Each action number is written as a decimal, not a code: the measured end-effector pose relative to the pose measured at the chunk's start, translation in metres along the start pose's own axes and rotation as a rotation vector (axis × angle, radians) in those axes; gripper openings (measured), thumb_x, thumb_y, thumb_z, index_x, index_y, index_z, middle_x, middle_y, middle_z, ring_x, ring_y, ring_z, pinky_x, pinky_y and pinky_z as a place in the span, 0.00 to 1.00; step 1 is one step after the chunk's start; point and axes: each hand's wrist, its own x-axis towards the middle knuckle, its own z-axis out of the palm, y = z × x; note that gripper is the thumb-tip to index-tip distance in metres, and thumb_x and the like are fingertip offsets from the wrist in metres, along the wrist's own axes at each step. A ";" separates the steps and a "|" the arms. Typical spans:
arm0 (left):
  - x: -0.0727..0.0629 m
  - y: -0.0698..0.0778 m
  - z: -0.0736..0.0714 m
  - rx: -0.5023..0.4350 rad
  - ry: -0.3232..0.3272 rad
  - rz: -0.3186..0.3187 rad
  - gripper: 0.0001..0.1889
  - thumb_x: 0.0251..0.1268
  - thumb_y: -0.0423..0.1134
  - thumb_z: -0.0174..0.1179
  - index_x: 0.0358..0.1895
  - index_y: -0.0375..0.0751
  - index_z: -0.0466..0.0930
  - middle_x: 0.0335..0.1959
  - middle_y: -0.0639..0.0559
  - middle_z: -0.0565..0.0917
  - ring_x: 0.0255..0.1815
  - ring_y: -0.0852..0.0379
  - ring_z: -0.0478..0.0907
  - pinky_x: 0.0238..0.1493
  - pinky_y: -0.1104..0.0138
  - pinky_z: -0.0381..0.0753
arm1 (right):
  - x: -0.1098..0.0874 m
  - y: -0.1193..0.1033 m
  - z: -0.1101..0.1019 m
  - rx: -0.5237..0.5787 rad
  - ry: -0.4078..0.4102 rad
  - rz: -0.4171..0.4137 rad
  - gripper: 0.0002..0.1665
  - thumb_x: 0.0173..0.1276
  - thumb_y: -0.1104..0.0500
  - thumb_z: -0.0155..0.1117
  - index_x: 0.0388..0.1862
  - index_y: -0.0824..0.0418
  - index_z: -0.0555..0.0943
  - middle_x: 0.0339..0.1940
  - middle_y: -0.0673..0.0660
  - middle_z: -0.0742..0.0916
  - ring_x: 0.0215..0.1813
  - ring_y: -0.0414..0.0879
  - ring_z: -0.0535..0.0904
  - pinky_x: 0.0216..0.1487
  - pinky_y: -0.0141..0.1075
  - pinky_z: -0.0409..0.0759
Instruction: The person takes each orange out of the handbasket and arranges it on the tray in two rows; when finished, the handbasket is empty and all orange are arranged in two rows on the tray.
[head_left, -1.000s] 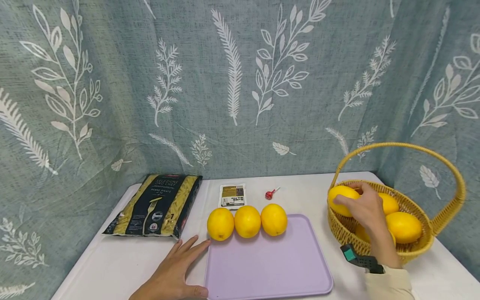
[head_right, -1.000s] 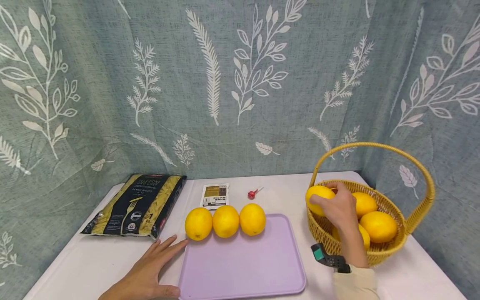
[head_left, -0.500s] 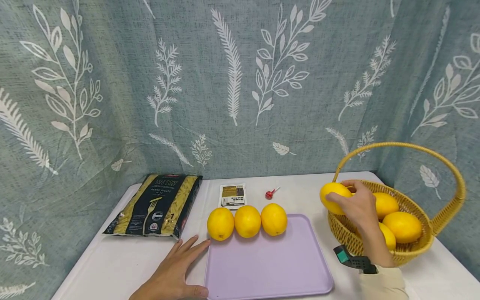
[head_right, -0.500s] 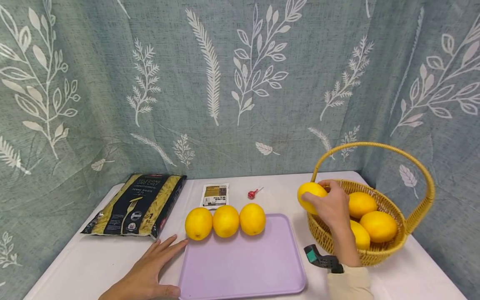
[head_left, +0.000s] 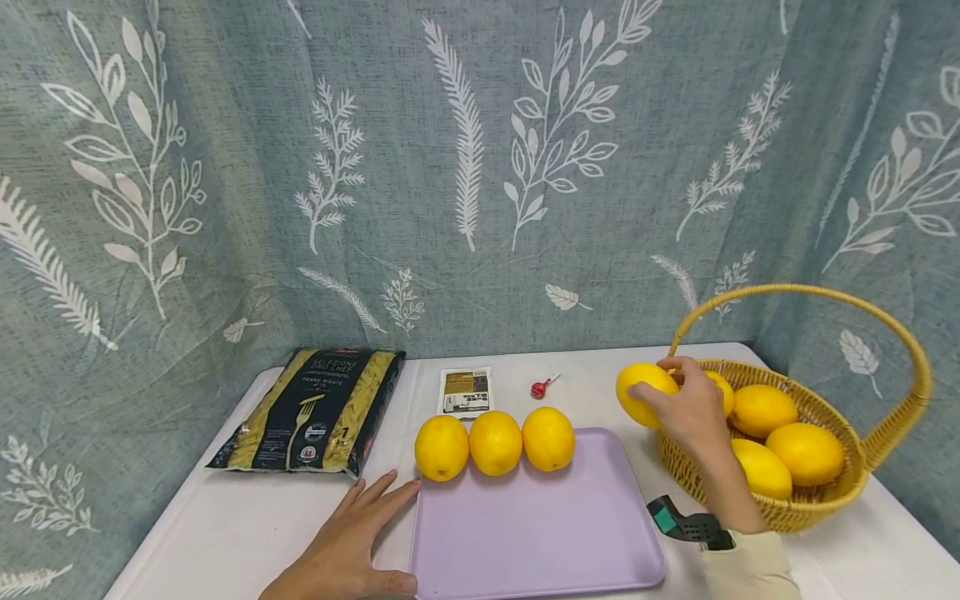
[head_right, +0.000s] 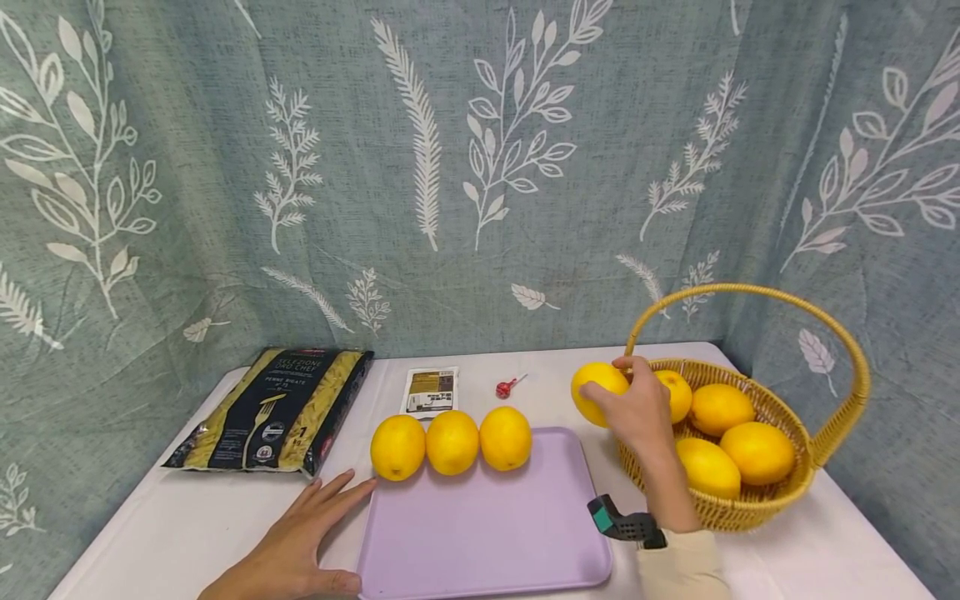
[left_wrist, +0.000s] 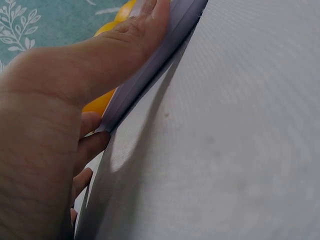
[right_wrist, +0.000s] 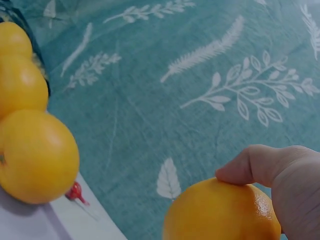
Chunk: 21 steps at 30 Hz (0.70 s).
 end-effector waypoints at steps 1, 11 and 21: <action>0.000 0.000 0.000 -0.003 -0.002 -0.003 0.58 0.40 0.71 0.73 0.79 0.53 0.62 0.79 0.41 0.62 0.80 0.33 0.53 0.77 0.30 0.39 | 0.000 -0.002 0.002 -0.002 -0.005 0.001 0.40 0.65 0.45 0.68 0.69 0.64 0.70 0.63 0.71 0.76 0.60 0.63 0.69 0.53 0.50 0.79; 0.000 0.001 0.000 -0.021 -0.015 -0.030 0.58 0.39 0.72 0.73 0.79 0.54 0.63 0.80 0.41 0.60 0.81 0.34 0.51 0.78 0.30 0.37 | -0.002 -0.009 0.018 -0.010 -0.061 -0.003 0.37 0.67 0.46 0.66 0.67 0.64 0.69 0.57 0.70 0.81 0.51 0.59 0.78 0.48 0.43 0.82; 0.001 0.002 -0.003 -0.016 -0.027 -0.028 0.60 0.39 0.74 0.73 0.79 0.55 0.62 0.80 0.41 0.60 0.81 0.34 0.51 0.77 0.30 0.38 | -0.002 -0.008 0.030 -0.066 -0.138 -0.006 0.35 0.70 0.46 0.62 0.66 0.67 0.69 0.57 0.69 0.81 0.51 0.59 0.77 0.49 0.45 0.80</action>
